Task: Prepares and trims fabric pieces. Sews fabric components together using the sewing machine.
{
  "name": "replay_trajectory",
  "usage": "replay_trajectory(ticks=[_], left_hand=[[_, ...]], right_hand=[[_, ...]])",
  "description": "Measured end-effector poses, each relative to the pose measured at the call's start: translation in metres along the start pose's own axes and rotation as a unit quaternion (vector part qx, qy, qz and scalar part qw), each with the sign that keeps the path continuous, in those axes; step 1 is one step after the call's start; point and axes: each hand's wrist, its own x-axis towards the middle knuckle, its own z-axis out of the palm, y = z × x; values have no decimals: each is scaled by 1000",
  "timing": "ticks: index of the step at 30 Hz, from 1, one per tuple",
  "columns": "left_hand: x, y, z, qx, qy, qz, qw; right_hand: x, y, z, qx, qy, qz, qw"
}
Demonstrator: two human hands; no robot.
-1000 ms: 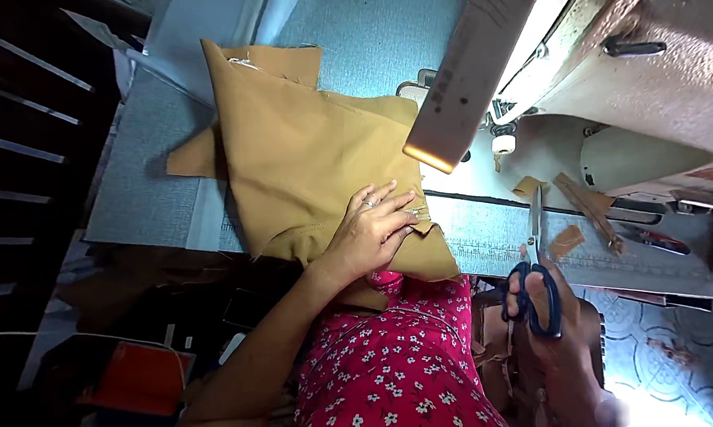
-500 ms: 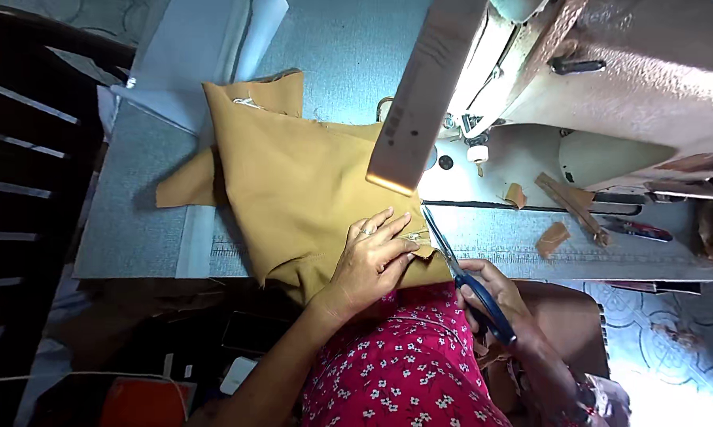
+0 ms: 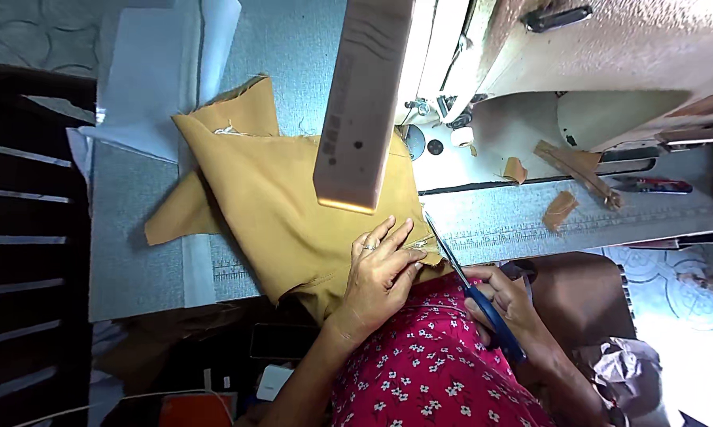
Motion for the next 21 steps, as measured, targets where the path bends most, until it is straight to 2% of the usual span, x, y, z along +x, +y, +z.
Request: replay_trajectory(ticks=[3,7,15,21], left_hand=[[0,-1,0,-13,-2,-3,1000],[1,0,-1,-23,-5,-6,1000],[-4,8,2,-22,-2,-17,1000],[-5,8,2,-20,-7,-17,1000]], right_hand=[[0,-2,-6,63,-39,33,997],[14,-1,-2,65,-37,15,997],[16,1,15,-34,32,-32,998],[13,15,21,-133,74,-114,982]])
